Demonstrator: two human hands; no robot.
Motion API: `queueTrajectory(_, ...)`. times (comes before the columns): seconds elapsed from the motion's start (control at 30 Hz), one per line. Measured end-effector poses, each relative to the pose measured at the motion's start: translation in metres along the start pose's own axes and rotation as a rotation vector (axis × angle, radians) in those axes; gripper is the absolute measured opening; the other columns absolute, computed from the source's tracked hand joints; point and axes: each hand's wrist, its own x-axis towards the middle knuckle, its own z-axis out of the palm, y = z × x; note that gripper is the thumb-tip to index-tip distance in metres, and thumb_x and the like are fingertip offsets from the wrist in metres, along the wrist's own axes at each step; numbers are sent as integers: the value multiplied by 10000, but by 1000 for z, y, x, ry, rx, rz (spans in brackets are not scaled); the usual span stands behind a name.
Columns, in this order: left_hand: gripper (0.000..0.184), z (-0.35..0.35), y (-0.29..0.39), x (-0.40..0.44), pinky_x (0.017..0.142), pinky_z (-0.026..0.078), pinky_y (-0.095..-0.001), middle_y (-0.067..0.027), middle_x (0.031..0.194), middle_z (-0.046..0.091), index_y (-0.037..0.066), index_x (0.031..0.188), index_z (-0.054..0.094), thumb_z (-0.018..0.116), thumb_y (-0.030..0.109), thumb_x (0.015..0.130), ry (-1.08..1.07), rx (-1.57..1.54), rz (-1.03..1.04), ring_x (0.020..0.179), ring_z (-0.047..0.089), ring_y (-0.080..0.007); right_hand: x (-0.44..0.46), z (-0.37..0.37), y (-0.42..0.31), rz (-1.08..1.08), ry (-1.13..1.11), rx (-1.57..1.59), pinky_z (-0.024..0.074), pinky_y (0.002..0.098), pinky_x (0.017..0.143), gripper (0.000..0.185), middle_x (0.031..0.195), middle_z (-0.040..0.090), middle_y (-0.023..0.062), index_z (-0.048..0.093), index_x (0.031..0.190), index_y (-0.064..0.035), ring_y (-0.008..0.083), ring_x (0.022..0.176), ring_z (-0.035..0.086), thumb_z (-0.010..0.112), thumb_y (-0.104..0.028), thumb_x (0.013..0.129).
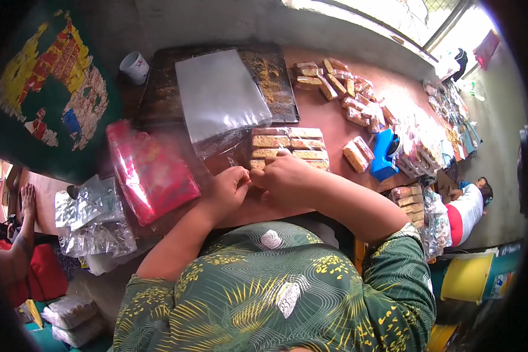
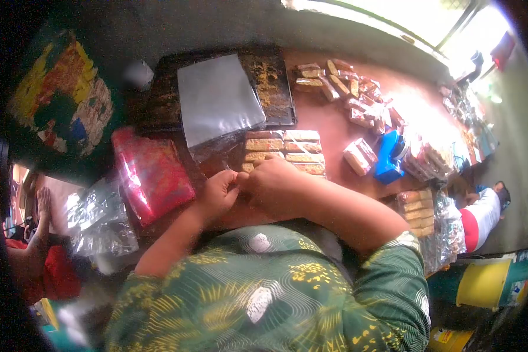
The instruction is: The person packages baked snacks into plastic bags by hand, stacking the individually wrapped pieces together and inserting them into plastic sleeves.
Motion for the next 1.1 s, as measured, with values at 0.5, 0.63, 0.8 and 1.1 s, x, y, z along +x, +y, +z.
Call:
queueTrajectory(0.5, 112, 1, 4, -1, 868, 523, -444, -115, 963, 685, 76, 963, 662, 709, 176, 941, 87, 172, 135, 948, 676, -336, -49, 9, 43, 567, 358, -35, 497, 455, 939, 427, 1107, 670, 122, 624, 1077, -90, 341, 1082, 638, 850, -326, 803)
queueTrajectory(0.63, 100, -2, 2, -1, 911, 475, -472, -70, 995, 687, 110, 967, 671, 712, 162, 891, 114, 433, 212, 998, 651, -317, -54, 62, 2, 394, 367, 40, 436, 489, 1059, 585, 1346, 582, 147, 591, 1348, -127, 351, 1254, 556, 797, -323, 837)
queueTrajectory(0.8, 162, -7, 33, 5, 856, 456, -446, -51, 964, 669, 140, 982, 667, 728, 129, 832, -15, 418, 319, 970, 631, -301, -39, 77, -9, 385, 570, -129, 409, 488, 1121, 601, 1410, 583, 102, 551, 1444, -145, 312, 1337, 537, 703, -244, 870)
queueTrajectory(1.1, 539, -57, 121, 23, 949, 477, -432, -105, 1151, 596, 99, 1233, 589, 874, 348, 849, 479, -129, 721, 1041, 597, -238, -65, 24, 1, 113, 1103, 1124, 563, 379, 994, 487, 1266, 662, 103, 561, 1337, -14, 208, 1158, 661, 793, -47, 910)
